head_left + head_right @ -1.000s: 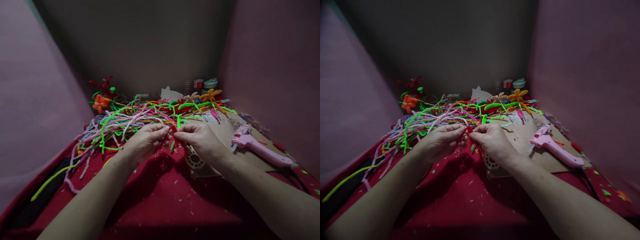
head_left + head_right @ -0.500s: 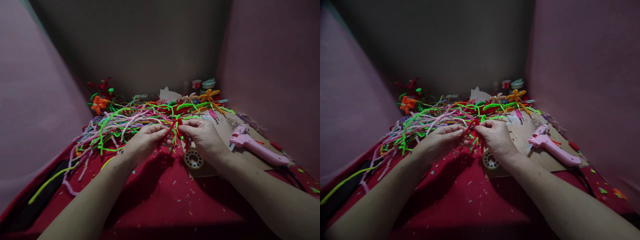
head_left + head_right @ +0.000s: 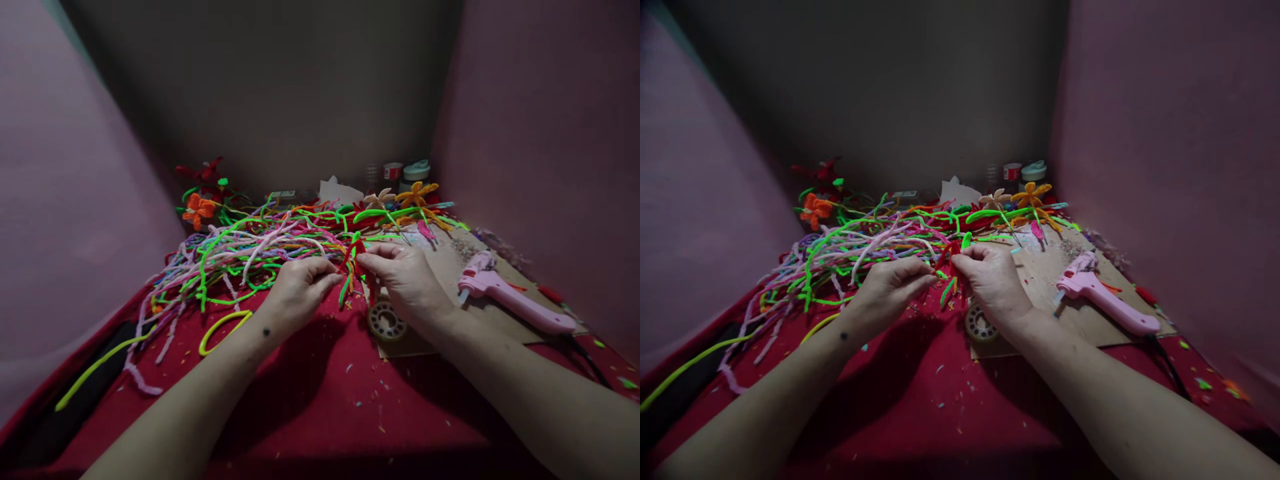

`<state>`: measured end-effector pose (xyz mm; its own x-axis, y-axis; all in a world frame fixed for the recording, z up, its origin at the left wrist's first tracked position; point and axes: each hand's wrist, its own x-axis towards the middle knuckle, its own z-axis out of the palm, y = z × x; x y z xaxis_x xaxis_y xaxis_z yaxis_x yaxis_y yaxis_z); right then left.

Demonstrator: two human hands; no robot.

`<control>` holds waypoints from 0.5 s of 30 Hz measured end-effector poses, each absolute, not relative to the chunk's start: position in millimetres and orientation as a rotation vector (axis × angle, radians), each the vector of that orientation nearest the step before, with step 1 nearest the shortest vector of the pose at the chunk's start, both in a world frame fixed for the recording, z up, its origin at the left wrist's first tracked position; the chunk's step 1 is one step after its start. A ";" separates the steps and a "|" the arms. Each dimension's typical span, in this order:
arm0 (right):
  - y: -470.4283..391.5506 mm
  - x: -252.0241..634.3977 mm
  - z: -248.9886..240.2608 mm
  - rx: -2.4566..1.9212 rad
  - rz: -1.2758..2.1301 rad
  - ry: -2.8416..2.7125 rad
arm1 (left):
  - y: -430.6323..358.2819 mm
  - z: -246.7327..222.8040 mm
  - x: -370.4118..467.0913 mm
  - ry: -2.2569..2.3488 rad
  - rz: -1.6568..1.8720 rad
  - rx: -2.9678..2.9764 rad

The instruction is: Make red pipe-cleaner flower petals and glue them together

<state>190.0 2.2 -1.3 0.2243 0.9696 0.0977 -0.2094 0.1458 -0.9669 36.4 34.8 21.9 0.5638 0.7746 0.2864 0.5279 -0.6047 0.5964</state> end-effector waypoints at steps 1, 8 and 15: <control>1.8 189.8 -1.2 -1.051 1.070 -0.949 | 33.5 24.0 36.5 1.072 0.724 2.238; 4.2 191.3 -2.3 -0.927 1.181 -0.876 | 30.3 28.2 36.3 1.043 0.543 1.657; 5.9 195.0 0.6 -0.591 1.549 -0.767 | 27.0 30.5 40.8 0.994 0.587 1.678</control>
<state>195.0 5.9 0.6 -0.1216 0.9906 0.0626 -0.6504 -0.0319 -0.7590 40.8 27.0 30.5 0.5343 0.8402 -0.0923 0.3253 -0.1036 0.9399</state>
